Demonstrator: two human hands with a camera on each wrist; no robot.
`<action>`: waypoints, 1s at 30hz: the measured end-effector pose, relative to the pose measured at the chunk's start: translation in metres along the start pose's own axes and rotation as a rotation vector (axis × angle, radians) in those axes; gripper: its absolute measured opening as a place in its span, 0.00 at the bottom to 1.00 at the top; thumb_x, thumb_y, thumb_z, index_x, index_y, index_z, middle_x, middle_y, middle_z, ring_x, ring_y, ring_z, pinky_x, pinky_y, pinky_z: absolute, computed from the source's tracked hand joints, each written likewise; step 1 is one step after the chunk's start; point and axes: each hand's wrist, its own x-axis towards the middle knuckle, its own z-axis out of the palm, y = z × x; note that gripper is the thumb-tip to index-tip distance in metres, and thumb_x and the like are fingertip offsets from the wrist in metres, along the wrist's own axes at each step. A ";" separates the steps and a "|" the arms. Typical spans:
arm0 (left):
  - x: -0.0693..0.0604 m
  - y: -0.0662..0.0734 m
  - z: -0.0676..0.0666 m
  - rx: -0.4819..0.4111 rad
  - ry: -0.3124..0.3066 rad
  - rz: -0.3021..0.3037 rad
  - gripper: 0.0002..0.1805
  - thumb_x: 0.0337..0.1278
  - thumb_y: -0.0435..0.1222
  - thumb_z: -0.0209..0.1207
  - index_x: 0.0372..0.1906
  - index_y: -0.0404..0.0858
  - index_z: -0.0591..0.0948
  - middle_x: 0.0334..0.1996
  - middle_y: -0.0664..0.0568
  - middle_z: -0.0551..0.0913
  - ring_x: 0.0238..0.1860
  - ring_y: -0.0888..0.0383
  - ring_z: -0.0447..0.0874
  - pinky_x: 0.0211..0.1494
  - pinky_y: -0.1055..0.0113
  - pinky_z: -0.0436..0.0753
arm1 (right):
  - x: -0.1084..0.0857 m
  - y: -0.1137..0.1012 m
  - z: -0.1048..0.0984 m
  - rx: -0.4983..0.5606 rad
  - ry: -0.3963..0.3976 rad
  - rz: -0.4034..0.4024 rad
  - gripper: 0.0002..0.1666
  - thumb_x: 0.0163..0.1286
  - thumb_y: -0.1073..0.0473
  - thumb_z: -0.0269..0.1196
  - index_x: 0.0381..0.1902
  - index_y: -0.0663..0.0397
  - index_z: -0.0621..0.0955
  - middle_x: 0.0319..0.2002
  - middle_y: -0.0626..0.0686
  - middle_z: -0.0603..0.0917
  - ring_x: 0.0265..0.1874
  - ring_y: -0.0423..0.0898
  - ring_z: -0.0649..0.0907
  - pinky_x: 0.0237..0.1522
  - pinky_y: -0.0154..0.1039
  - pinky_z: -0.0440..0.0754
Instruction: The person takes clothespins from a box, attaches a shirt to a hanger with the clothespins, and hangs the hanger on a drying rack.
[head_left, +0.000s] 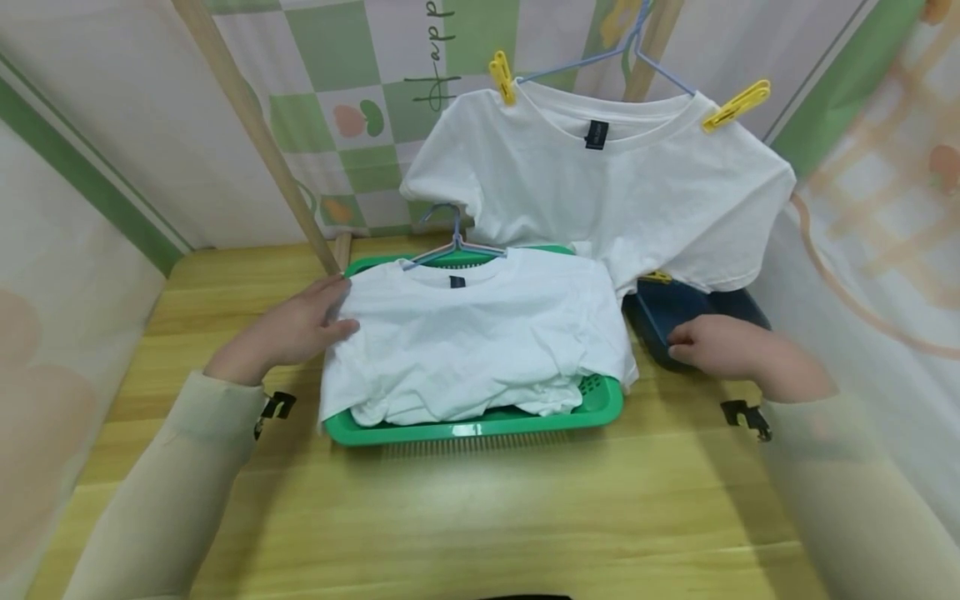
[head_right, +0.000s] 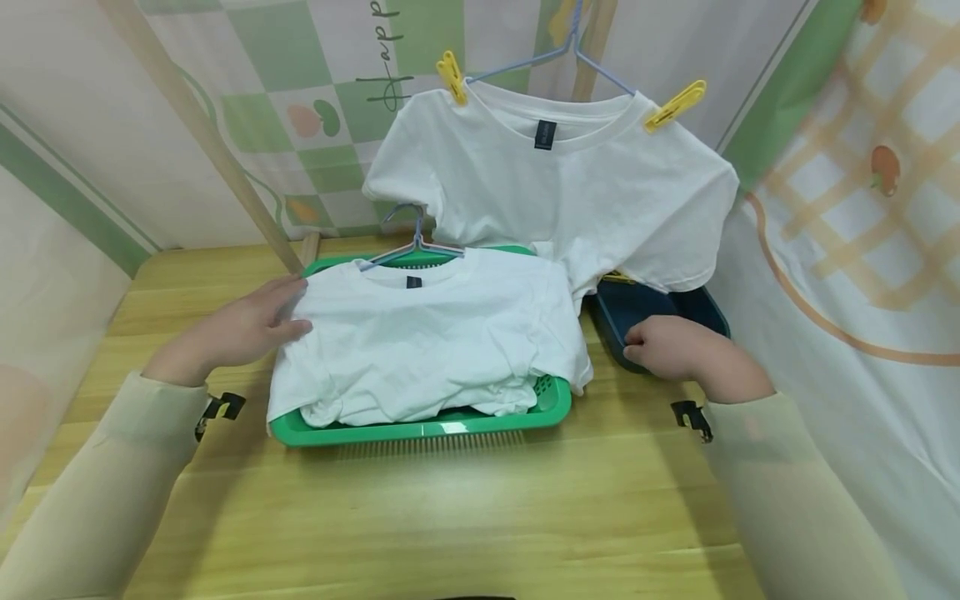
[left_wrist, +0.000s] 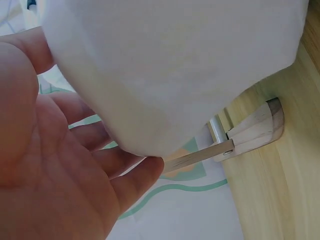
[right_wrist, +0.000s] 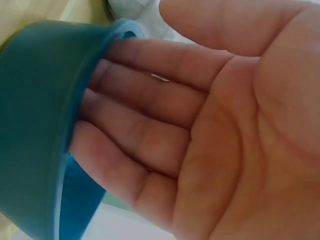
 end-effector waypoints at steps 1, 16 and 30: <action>0.000 0.000 0.000 -0.002 0.002 -0.002 0.44 0.73 0.56 0.50 0.79 0.34 0.49 0.78 0.39 0.44 0.76 0.39 0.42 0.72 0.40 0.50 | 0.000 0.000 0.001 0.007 -0.004 0.000 0.11 0.75 0.62 0.56 0.35 0.61 0.83 0.29 0.54 0.81 0.31 0.53 0.80 0.38 0.52 0.77; 0.001 0.000 0.004 -0.009 0.015 -0.020 0.47 0.69 0.54 0.57 0.80 0.36 0.50 0.79 0.40 0.45 0.76 0.39 0.44 0.72 0.40 0.52 | -0.016 -0.015 0.013 0.049 -0.117 0.022 0.23 0.73 0.54 0.61 0.16 0.45 0.69 0.15 0.43 0.65 0.16 0.42 0.66 0.25 0.40 0.67; 0.000 0.001 0.005 -0.036 0.019 -0.026 0.46 0.68 0.50 0.61 0.80 0.37 0.51 0.79 0.42 0.45 0.76 0.40 0.45 0.72 0.41 0.53 | -0.036 -0.036 0.022 0.133 -0.215 0.036 0.26 0.70 0.52 0.64 0.13 0.44 0.68 0.12 0.42 0.63 0.12 0.39 0.65 0.21 0.38 0.66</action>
